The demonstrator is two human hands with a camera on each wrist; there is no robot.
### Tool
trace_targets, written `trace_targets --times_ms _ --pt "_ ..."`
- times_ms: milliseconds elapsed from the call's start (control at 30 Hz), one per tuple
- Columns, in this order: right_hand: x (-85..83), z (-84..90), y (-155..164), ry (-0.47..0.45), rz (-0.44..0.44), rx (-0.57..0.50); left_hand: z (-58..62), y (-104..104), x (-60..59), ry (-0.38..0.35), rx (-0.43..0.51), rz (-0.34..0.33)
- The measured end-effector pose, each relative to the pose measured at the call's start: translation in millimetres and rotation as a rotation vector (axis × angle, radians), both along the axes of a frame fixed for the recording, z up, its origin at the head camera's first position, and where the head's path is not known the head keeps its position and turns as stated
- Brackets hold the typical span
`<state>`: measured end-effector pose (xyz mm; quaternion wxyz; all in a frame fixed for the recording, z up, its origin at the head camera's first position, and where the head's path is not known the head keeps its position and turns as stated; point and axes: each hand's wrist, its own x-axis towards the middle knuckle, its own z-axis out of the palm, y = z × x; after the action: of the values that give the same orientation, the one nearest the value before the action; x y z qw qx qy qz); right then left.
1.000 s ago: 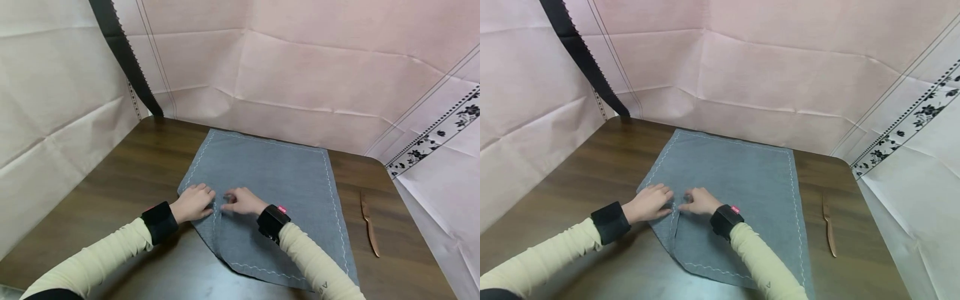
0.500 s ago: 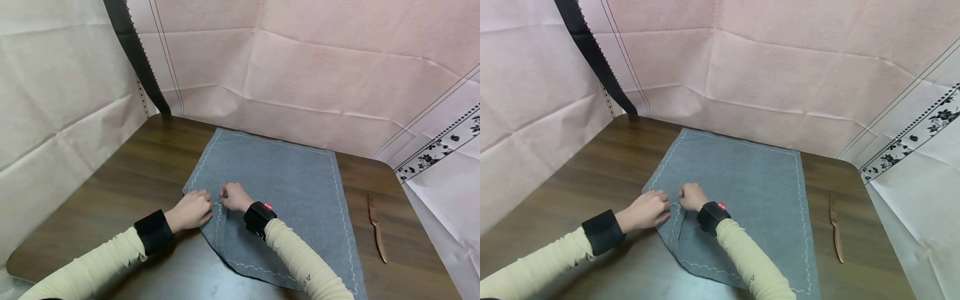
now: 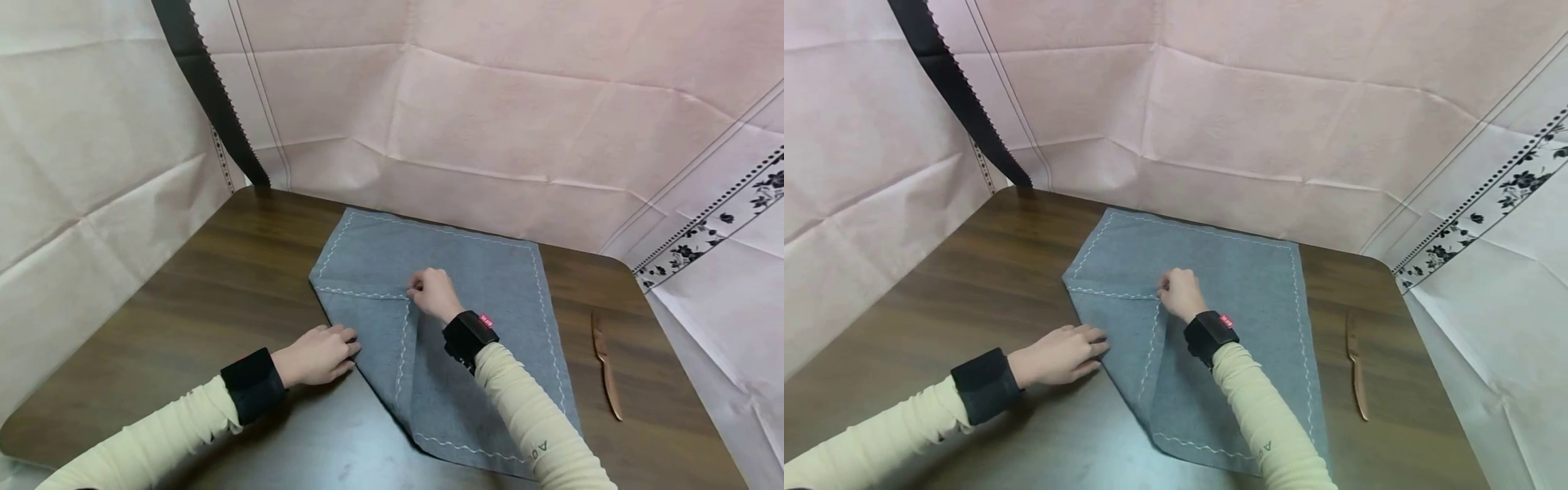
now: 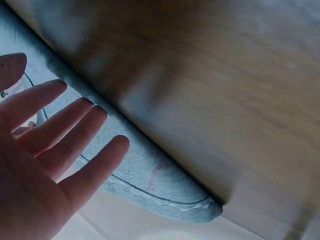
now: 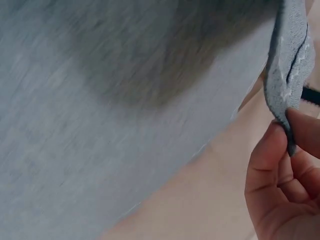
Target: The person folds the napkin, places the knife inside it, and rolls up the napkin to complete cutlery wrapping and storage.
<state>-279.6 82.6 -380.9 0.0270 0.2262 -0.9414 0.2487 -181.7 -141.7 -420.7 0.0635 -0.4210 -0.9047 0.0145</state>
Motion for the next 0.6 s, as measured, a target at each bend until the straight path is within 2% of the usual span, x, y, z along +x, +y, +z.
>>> trace_targets --times_ms 367,600 --pt "-11.0 5.9 30 0.083 -0.086 -0.018 5.3 16 -6.8 -0.110 -0.049 0.032" --pt "-16.4 -2.8 46 0.136 -0.179 0.021 6.9 28 -10.7 -0.165 -0.098 0.067"
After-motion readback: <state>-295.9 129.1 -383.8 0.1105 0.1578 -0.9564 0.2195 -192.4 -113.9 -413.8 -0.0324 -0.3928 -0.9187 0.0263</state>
